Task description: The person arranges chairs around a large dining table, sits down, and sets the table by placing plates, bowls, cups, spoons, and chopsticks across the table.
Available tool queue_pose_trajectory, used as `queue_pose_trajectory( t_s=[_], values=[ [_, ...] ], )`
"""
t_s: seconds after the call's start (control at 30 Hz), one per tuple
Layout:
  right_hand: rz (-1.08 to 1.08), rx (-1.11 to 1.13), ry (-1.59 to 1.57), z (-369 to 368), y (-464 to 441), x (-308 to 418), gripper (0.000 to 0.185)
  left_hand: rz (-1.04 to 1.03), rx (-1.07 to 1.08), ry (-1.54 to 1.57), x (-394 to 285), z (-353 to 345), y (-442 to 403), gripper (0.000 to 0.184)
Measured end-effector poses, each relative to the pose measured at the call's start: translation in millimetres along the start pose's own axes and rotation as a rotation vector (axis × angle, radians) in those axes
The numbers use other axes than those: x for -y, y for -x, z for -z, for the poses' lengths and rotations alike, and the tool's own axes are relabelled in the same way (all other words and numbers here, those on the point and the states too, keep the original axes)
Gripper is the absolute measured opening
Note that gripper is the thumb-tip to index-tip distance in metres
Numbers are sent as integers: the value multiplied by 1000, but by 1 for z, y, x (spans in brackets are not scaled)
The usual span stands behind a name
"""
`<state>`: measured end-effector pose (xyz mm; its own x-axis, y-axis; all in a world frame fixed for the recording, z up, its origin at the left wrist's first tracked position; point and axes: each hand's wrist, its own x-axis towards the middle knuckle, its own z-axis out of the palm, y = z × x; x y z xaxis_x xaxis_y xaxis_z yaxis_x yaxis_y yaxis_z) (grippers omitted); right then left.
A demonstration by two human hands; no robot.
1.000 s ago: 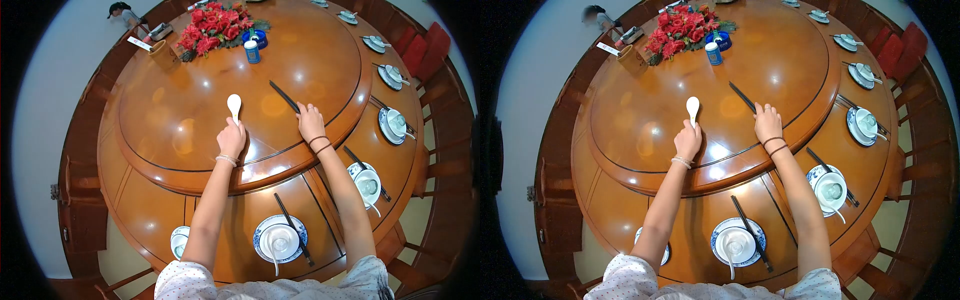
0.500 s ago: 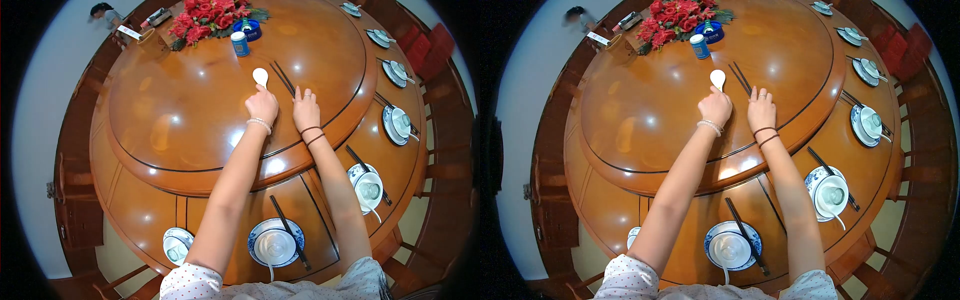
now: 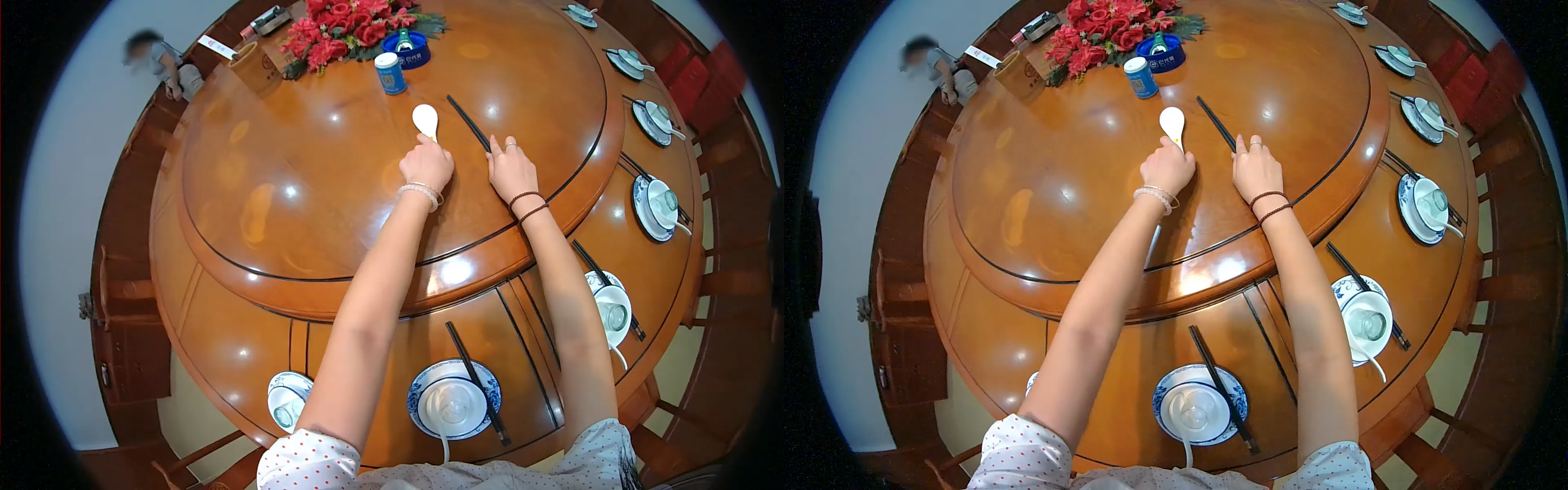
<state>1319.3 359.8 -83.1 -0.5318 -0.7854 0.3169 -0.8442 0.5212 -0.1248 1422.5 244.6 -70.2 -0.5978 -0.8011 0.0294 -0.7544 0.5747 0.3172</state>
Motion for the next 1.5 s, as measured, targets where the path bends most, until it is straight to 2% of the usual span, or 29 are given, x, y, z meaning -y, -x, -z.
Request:
queue_pose_trajectory(
  t_s=[0.23,0.3,0.37,0.4,0.47,0.5,0.57,0.6,0.73,0.83,0.97,1.0,1.03,1.1,1.17,1.23,1.27,1.43,1.47,1.5],
  values=[
    [-47,16,-38,-1,5,4,35,-29,67,139,-13,0,-20,48],
    [-125,-5,-55,-2,8,9,35,-22,66,183,-17,-2,-18,48],
    [-130,-30,-68,-2,10,14,35,-11,76,215,-13,-3,-12,59],
    [-131,-31,-70,-2,10,15,35,-13,76,218,-9,-3,-12,59],
    [-130,-27,-50,-2,13,19,36,140,126,509,2,-4,-11,63],
    [-129,-31,-54,-2,14,22,36,139,122,506,5,-6,-11,63],
    [-151,-10,-33,0,15,29,37,93,70,486,9,-2,-5,86],
    [-150,-13,-38,1,16,34,37,65,17,367,7,4,1,86],
    [-144,-1,-27,-4,20,39,37,44,17,325,6,15,18,88],
    [-120,36,-66,6,19,47,39,53,-31,339,13,19,25,80],
    [-130,104,-141,15,21,50,41,55,-30,514,32,27,48,80],
    [-130,84,-153,13,23,51,41,99,20,739,42,26,59,77],
    [-128,62,-165,13,25,52,41,142,68,965,53,27,72,74],
    [-153,88,-192,21,28,54,41,125,128,960,74,51,125,66],
    [-174,119,-217,28,31,55,41,-8,110,871,114,61,183,59],
    [-229,124,-221,26,35,53,42,20,37,846,134,109,255,51],
    [-217,105,-229,22,35,53,41,20,-27,698,142,137,288,46],
    [-246,69,-130,21,41,77,40,401,-329,628,215,193,442,34],
    [-270,68,-97,21,41,81,40,412,-338,616,225,198,467,34],
    [-293,66,-62,19,41,83,40,509,-334,573,232,201,488,32]
  ],
)
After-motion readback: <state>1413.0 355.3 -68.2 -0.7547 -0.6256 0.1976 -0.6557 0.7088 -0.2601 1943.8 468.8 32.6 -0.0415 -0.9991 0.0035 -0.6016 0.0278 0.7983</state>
